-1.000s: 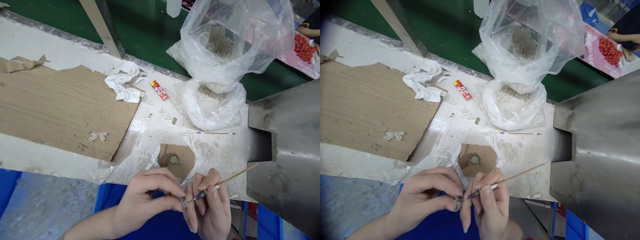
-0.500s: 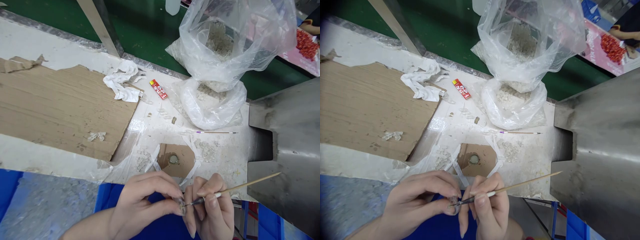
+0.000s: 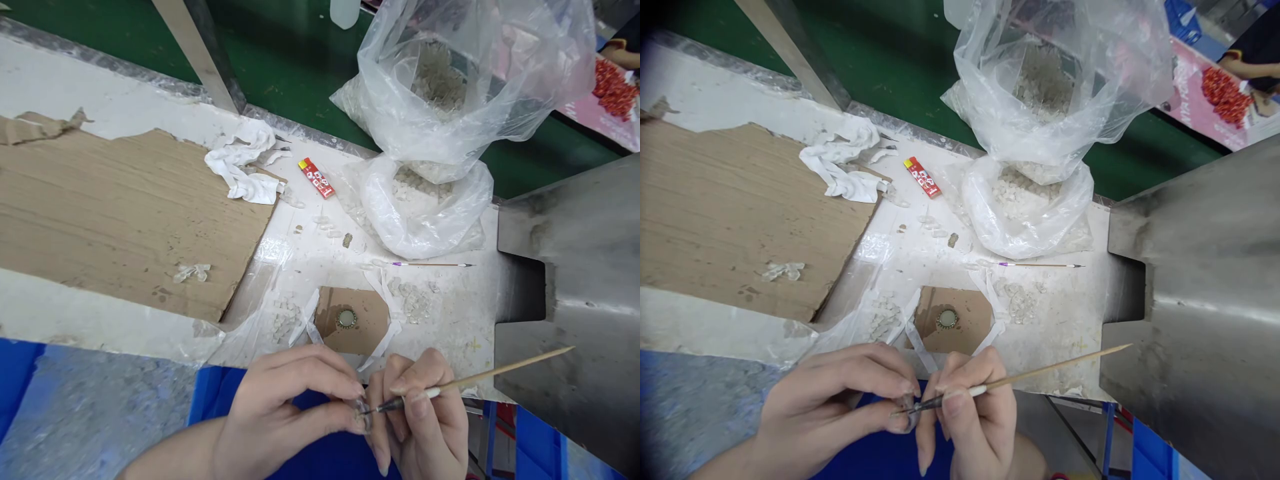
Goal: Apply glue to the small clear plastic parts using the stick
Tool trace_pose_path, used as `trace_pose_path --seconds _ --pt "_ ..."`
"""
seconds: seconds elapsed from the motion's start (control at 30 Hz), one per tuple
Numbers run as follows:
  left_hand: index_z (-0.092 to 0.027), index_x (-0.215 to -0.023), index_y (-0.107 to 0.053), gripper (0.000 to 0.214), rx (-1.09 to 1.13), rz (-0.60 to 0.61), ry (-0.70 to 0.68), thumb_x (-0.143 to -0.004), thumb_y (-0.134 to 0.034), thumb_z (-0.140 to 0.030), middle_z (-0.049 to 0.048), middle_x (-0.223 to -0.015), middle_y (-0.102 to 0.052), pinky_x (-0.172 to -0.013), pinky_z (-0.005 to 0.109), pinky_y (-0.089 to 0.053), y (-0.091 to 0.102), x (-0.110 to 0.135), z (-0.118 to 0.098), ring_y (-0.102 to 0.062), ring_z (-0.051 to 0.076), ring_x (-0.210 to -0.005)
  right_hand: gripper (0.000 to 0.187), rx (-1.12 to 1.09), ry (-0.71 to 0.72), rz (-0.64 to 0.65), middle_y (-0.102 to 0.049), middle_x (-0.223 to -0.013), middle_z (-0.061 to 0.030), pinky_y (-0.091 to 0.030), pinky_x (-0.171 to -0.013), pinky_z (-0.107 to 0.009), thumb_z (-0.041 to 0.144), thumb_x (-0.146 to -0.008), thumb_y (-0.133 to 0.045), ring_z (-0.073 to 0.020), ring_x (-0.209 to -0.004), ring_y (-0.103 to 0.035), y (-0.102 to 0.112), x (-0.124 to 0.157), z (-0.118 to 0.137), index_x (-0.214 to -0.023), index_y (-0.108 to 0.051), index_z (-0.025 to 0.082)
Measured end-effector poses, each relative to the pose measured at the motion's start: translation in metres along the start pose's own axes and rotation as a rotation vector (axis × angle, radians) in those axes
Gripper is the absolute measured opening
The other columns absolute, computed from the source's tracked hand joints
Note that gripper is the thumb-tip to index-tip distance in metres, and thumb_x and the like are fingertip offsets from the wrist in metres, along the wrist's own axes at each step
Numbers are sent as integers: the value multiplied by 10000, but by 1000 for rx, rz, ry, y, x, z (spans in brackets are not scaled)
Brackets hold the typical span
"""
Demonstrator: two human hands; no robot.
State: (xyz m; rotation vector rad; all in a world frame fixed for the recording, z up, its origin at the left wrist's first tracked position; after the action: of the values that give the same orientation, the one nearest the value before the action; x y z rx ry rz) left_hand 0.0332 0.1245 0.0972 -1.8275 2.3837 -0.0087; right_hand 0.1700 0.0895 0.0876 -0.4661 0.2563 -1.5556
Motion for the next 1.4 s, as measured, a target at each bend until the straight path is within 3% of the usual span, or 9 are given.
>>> trace_pose_path --seconds 0.23,0.33,0.43,0.57,0.77,1.0,1.2,1.3,1.4 --pt "-264 -865 -808 101 -2 -62 -27 -832 -904 -267 2 -699 -838 -572 171 -660 3 -1 -1 -790 157 -568 205 12 172 -137 -279 -551 110 -208 -290 -186 413 -1066 -562 -78 -330 -151 16 -8 11 -991 -743 354" --pt "-265 -855 -806 97 -18 -77 -46 -839 -899 -287 -2 -696 -833 -579 158 -659 4 -1 -2 -783 145 -560 171 99 259 -189 -478 -599 65 -359 -332 -201 380 -1040 -630 -88 -375 -356 24 -8 11 -1006 -793 343" --pt "-247 -804 -798 111 -82 -92 -71 -867 -875 -296 6 -699 -830 -588 142 -657 4 -3 -4 -785 138 -565 174 180 311 -219 -713 -853 -21 -535 -452 -246 343 -1043 -633 -121 -549 -618 27 -4 7 -1072 -805 335" --pt "-241 -836 -806 92 -164 -117 -99 -927 -815 -254 12 -749 -842 -634 137 -665 4 -5 -7 -802 133 -610 213 213 247 -95 -757 -893 -41 -623 -572 -278 315 -1064 -595 -159 -674 -692 21 -4 -1 -1199 -759 333" --pt "-206 -836 -791 142 -253 -125 -170 -961 -781 -272 5 -759 -844 -674 88 -644 8 -1 -8 -805 104 -631 241 248 214 88 -732 -909 -46 -558 -534 -241 243 -990 -712 -158 -679 -663 15 -8 4 -1202 -749 352" --pt "-252 -1006 -880 144 -166 -72 -168 -990 -743 -296 27 -787 -823 -637 97 -631 9 0 1 -787 110 -646 91 187 96 155 -672 -819 -9 -528 -549 -242 339 -935 -785 -119 -590 -610 11 -12 -7 -932 -738 262" --pt "-343 -1153 -852 280 -175 -28 -145 -913 -797 -477 45 -890 -838 -677 163 -664 9 2 7 -813 161 -736 73 380 321 120 -685 -787 5 -526 -633 -244 244 -932 -773 -138 -683 -653 8 -10 -4 -906 -707 262" --pt "-370 -1158 -845 287 -183 -12 -138 -878 -845 -431 36 -933 -848 -700 183 -673 10 8 11 -824 176 -784 109 449 389 175 -680 -774 5 -533 -661 -251 152 -929 -709 -147 -697 -652 4 -8 -1 -926 -708 261" --pt "-370 -1233 -811 305 -199 15 -139 -935 -807 -303 53 -1041 -868 -806 236 -683 13 13 15 -838 208 -910 23 363 212 180 -695 -809 -25 -538 -697 -294 245 -936 -689 -168 -720 -655 10 -12 -8 -932 -711 240"
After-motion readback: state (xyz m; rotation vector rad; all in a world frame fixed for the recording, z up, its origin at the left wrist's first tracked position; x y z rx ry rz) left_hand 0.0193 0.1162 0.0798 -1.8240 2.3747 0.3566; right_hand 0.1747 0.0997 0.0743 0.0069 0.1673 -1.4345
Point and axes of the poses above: each hand's wrist, its own x-axis away from the middle knuckle, its own y-axis out of the back of the hand, z = x × y, the point moved 6 cm from there along -x, towards the middle knuckle
